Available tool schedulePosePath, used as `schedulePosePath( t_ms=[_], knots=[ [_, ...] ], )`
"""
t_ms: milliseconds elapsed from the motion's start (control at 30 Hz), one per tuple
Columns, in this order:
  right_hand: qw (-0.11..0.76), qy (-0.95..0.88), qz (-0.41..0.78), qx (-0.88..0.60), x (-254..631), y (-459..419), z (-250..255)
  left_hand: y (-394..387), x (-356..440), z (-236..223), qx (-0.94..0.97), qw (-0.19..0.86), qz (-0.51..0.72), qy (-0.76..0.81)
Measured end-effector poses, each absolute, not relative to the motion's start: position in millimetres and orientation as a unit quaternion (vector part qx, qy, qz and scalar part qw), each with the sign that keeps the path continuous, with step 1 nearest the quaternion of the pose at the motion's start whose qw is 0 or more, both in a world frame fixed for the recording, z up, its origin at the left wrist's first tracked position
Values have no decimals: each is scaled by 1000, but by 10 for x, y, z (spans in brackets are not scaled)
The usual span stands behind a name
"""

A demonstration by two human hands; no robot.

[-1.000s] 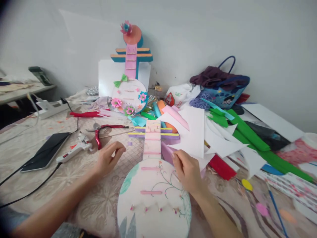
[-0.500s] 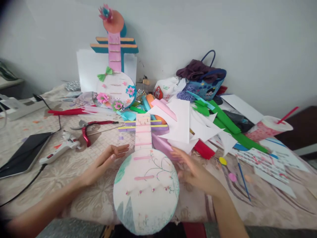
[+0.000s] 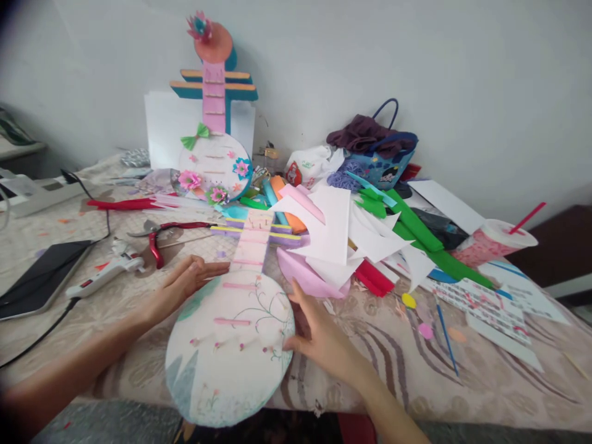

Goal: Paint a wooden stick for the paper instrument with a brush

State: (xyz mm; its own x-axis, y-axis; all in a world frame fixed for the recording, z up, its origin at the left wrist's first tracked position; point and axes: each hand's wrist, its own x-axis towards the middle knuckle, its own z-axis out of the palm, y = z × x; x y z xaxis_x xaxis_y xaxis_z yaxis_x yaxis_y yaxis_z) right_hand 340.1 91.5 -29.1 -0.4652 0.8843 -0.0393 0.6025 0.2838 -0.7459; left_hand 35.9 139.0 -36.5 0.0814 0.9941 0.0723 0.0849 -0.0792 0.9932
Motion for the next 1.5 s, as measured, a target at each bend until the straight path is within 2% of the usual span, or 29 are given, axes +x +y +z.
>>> schedulePosePath(
  t_ms=[100,367,500,800,1033,1500],
  knots=[
    [198,-793,360,-450,3280,985,-298,1394,272,-409,519,550,476,449],
    [131,-782,387,-471,3430,837,-369,1157,199,-450,458,593,490,445],
    [109,-774,393,-485,3380,822,-430,1055,184,-430,454,576,500,461],
    [125,-806,391,-427,3300,1007,-378,1025,129,-390,467,515,484,531],
    [237,-792,341,-449,3148,1210,-152,984,189,-381,473,481,484,557],
    [190,-810,287,-474,2999,1309,-94,937,315,-408,470,457,496,569]
  ],
)
